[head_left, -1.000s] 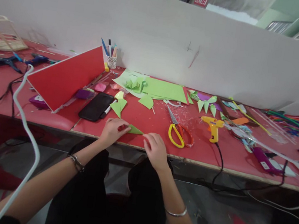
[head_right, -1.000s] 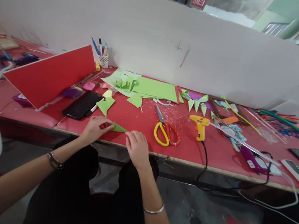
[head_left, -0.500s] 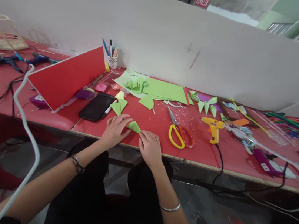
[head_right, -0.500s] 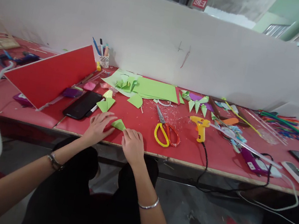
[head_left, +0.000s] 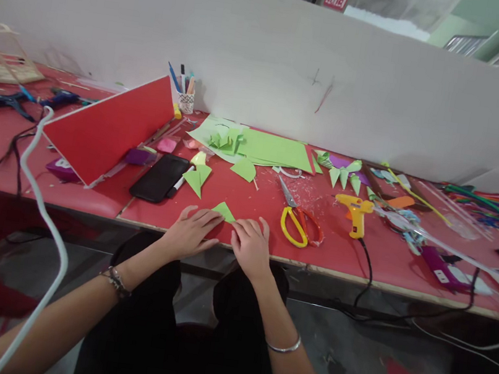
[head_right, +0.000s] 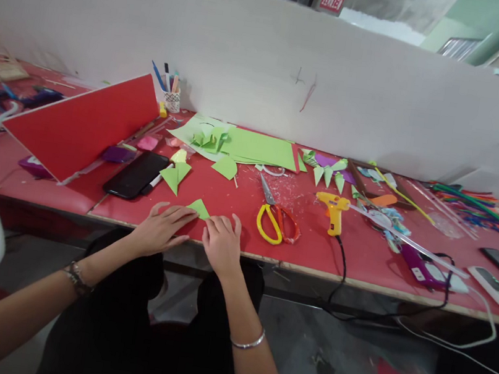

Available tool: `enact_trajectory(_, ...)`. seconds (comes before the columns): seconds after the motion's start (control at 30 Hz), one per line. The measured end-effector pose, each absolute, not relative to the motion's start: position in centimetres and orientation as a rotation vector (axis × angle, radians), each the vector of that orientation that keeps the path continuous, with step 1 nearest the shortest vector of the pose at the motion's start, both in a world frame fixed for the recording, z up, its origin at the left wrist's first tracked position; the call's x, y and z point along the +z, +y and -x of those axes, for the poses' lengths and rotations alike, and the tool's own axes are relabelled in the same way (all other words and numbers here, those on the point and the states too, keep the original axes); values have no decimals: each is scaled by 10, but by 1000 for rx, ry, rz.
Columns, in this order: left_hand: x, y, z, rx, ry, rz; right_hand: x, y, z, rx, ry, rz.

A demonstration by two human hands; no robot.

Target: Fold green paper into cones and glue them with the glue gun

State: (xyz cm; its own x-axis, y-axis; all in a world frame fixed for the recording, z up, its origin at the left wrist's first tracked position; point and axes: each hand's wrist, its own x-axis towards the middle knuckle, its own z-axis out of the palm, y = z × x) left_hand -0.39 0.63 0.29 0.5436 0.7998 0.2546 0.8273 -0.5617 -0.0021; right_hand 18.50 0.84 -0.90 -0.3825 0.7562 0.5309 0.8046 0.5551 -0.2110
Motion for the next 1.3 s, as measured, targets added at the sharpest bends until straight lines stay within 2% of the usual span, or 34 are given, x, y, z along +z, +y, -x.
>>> enact_trajectory(0.33, 0, 3, 10, -292, -1364, 2653, -10, 7, -185, -135, -2211, 1271)
enact_trajectory(0.83, 4, 1, 26, -447, -1479, 2608, -9, 6, -184, -109, -2217, 1279)
enact_trajectory(1.07, 10, 4, 26, -486, -1504, 2621, -4, 1, -189, -401, -1743, 1318)
enact_trajectory(1.3, 15, 9, 17, -526, -1564, 2570, 1, 10, -201, -78, -1788, 1229)
